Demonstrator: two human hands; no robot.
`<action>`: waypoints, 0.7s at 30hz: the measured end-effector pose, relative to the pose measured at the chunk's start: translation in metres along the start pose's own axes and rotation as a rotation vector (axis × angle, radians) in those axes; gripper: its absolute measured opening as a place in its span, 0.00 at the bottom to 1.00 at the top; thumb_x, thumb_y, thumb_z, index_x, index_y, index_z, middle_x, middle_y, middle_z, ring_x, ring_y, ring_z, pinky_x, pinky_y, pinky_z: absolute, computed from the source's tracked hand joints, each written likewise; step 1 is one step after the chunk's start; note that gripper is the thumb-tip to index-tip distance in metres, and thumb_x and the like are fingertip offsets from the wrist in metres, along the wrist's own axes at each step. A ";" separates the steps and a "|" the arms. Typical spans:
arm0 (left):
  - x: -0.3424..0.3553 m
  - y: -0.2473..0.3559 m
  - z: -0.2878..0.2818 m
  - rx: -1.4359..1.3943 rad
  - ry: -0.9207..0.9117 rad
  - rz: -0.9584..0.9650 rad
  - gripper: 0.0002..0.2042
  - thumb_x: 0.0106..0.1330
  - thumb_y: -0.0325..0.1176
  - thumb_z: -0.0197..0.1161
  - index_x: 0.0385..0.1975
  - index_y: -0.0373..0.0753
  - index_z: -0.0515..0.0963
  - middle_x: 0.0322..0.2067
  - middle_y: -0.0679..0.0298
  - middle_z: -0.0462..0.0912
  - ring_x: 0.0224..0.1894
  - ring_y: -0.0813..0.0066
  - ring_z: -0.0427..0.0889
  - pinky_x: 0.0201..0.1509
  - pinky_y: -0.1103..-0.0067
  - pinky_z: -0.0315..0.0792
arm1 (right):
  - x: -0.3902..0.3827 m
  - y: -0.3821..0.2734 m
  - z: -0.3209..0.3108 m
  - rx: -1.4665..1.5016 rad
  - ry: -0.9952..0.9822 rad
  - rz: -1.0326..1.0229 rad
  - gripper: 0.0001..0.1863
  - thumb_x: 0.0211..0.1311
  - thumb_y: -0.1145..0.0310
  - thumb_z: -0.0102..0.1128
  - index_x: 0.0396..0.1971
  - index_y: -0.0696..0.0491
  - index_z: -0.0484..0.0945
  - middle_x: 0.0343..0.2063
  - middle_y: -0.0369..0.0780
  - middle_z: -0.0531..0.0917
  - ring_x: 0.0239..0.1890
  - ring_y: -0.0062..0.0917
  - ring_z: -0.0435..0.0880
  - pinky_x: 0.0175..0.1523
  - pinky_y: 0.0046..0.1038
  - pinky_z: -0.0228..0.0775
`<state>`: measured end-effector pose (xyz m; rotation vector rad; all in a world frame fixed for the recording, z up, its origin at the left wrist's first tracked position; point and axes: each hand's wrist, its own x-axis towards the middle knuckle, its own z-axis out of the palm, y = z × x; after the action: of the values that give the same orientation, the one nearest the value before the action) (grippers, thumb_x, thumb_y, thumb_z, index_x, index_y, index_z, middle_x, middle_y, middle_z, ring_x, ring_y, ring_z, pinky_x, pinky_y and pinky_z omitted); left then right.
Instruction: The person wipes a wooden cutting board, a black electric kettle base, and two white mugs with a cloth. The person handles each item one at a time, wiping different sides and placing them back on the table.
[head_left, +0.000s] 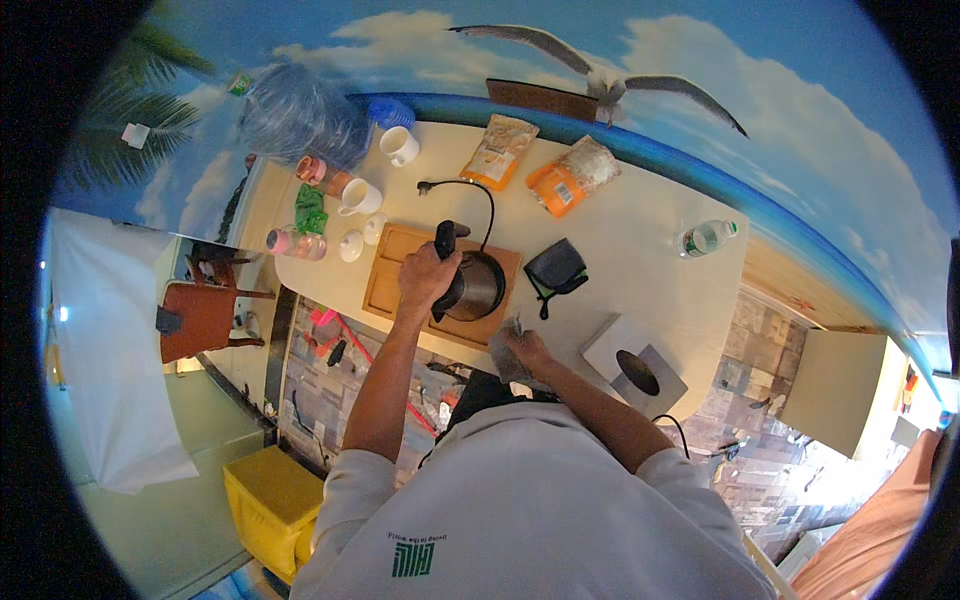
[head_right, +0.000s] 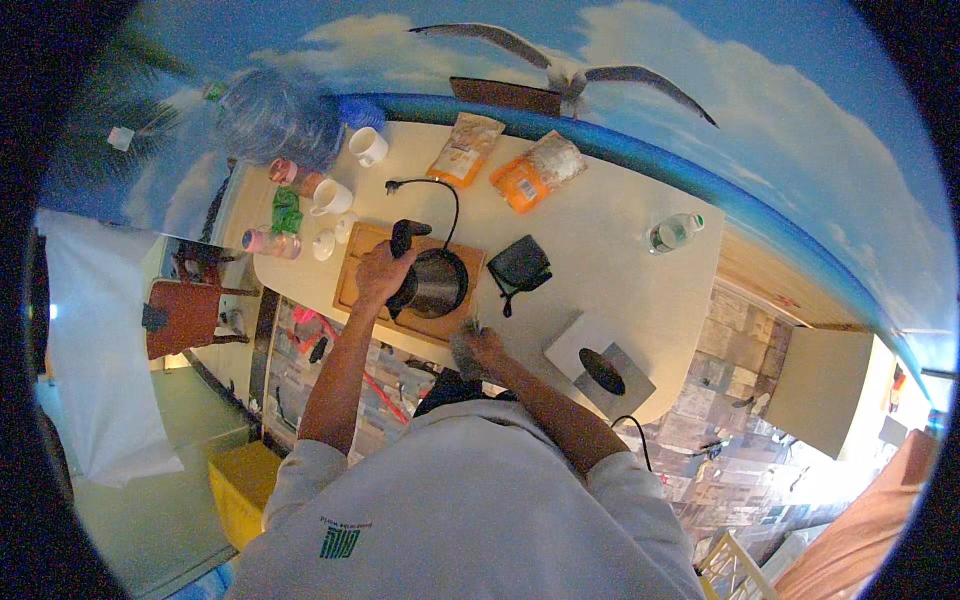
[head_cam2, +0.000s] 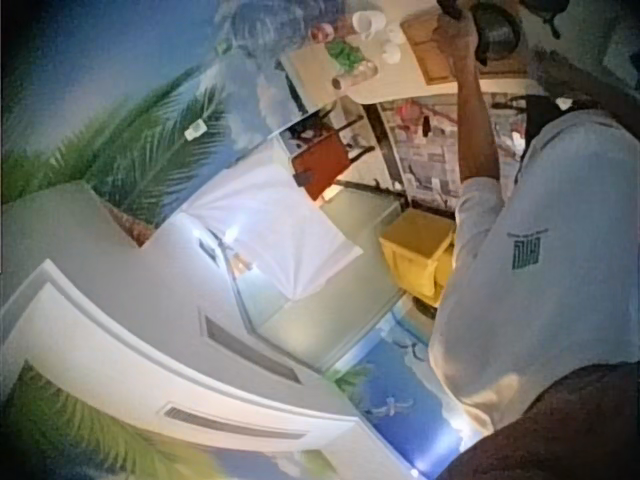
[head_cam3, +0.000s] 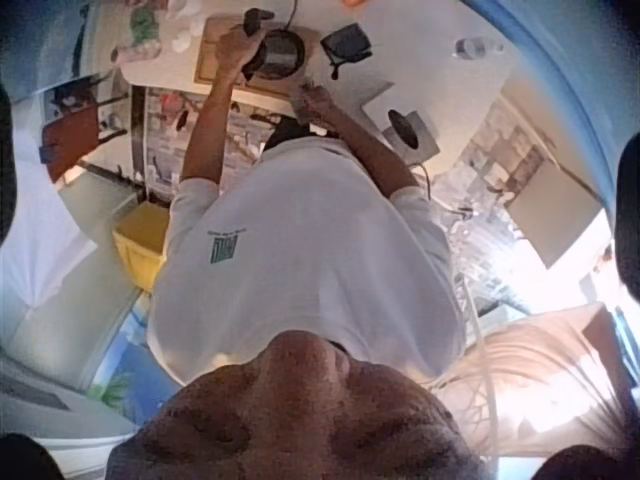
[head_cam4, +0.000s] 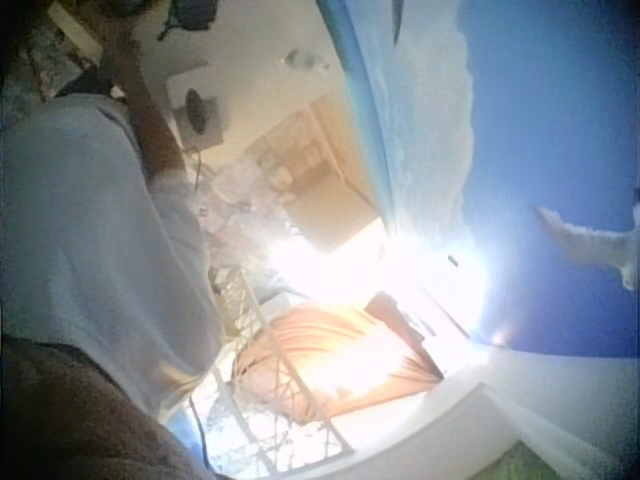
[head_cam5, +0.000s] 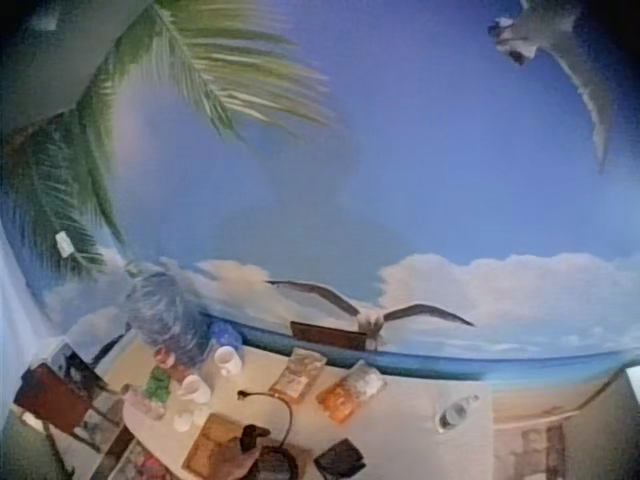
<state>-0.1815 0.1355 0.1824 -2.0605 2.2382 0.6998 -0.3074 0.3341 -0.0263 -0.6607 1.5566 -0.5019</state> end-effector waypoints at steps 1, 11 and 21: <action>0.003 0.001 0.003 -0.012 0.006 0.014 0.29 0.60 0.58 0.65 0.46 0.35 0.83 0.38 0.45 0.87 0.45 0.46 0.87 0.51 0.57 0.79 | 0.001 0.001 -0.007 0.023 0.023 0.013 0.40 0.67 0.41 0.60 0.53 0.69 0.70 0.40 0.48 0.80 0.46 0.27 0.78 0.47 0.41 0.72; 0.006 0.008 0.019 0.023 0.089 0.101 0.27 0.60 0.59 0.64 0.41 0.37 0.83 0.34 0.45 0.87 0.41 0.46 0.87 0.47 0.56 0.80 | -0.025 -0.010 -0.052 -0.086 -0.062 0.021 0.43 0.60 0.54 0.66 0.71 0.58 0.59 0.63 0.48 0.70 0.64 0.33 0.67 0.67 0.40 0.57; 0.013 -0.003 0.017 -0.303 0.133 0.172 0.35 0.63 0.63 0.61 0.60 0.40 0.74 0.44 0.46 0.86 0.51 0.49 0.85 0.54 0.58 0.78 | 0.016 -0.001 -0.030 0.349 -0.028 0.126 0.46 0.62 0.63 0.68 0.75 0.56 0.52 0.69 0.50 0.67 0.67 0.36 0.70 0.73 0.40 0.52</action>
<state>-0.1854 0.1291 0.1626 -2.1115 2.5464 0.9995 -0.3375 0.3203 -0.0343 -0.2990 1.4278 -0.6472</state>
